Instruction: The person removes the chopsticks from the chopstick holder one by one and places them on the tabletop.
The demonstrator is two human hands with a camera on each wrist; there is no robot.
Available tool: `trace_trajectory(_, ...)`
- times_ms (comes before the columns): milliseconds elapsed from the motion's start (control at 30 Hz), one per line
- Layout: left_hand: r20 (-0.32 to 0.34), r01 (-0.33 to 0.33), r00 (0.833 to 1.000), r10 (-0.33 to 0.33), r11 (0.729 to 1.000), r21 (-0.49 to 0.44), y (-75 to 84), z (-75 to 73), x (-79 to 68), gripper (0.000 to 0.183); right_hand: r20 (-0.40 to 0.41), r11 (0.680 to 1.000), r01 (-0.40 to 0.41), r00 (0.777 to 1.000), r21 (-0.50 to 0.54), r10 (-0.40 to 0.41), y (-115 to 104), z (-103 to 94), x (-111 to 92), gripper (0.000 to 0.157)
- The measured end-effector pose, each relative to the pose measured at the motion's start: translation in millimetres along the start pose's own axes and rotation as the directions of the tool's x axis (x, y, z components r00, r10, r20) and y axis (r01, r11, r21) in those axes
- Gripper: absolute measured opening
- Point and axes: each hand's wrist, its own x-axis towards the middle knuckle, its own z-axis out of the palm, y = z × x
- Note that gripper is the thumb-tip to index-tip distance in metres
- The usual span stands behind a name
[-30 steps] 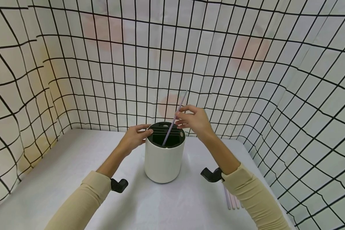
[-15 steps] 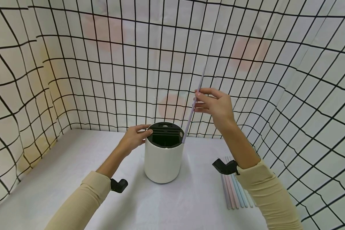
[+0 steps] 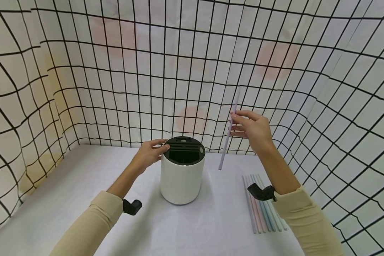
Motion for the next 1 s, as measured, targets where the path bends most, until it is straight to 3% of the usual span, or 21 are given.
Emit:
trace_trajectory(333, 0.005, 0.005, 1.0, -0.005, 1.0, 0.001, 0.2, -2.0, 0.4, 0.051, 0.034, 0.987, -0.108, 0.993, -0.118, 0.112, 48, -29.5, 0, 0.047)
trace_trajectory(1000, 0.002, 0.011, 1.0, -0.011, 1.0, 0.006, -1.2, -1.5, 1.6, 0.051, 0.009, 0.914, -0.324, 0.942, -0.246, 0.336, 165, -80.6, -19, 0.046)
